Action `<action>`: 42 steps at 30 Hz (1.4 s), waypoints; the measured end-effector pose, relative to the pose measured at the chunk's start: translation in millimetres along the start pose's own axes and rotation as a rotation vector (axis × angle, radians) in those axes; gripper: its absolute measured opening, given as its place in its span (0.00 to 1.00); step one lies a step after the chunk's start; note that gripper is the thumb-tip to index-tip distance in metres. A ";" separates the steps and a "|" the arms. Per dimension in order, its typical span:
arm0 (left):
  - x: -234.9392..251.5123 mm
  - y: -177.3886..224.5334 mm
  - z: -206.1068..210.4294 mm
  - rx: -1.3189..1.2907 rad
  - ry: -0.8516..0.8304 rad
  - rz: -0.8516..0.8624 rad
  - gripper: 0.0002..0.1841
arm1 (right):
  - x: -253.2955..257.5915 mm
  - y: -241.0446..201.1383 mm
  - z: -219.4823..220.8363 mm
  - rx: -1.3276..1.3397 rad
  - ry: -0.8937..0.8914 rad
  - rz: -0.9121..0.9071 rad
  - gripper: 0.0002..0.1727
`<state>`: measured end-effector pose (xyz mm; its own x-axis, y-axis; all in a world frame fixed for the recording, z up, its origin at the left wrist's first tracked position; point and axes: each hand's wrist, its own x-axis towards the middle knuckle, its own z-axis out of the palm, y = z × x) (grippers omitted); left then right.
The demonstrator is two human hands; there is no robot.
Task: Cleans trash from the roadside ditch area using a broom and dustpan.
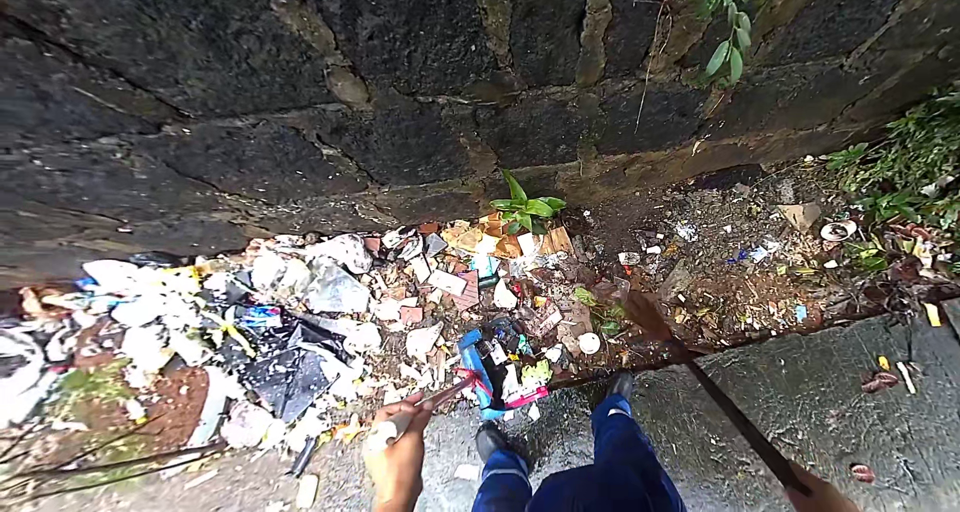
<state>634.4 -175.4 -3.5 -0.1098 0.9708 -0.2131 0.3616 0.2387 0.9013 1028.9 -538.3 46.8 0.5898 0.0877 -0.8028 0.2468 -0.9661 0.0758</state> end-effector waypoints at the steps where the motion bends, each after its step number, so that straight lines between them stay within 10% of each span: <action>1: 4.1 -2.2 -9.0 -0.004 -0.014 0.006 0.10 | 8.8 -17.0 27.5 -0.006 0.018 0.049 0.26; 7: 72.1 -35.4 -121.1 -0.067 -0.065 0.016 0.11 | -43.7 -156.2 157.0 -0.055 -0.137 0.039 0.25; 19: 141.3 -64.9 -281.5 -0.116 -0.012 0.016 0.13 | -144.3 -94.0 192.2 0.180 -0.015 0.093 0.25; 27: 126.2 -71.7 -281.5 -0.006 0.018 0.140 0.10 | -45.8 -196.1 248.9 0.294 -0.070 0.159 0.21; 37: 159.7 -86.5 -270.5 0.022 -0.097 0.212 0.12 | -79.4 -77.1 169.3 0.393 -0.030 0.144 0.25; 42: 140.9 -81.0 -253.9 0.038 -0.112 0.184 0.12 | -14.2 -173.7 185.4 0.175 -0.005 0.149 0.20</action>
<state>354.6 -63.5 -10.7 0.0638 0.9940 -0.0883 0.4006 0.0555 0.9146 835.1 -416.8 -64.6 0.6062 -0.0600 -0.7931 0.0200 -0.9957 0.0906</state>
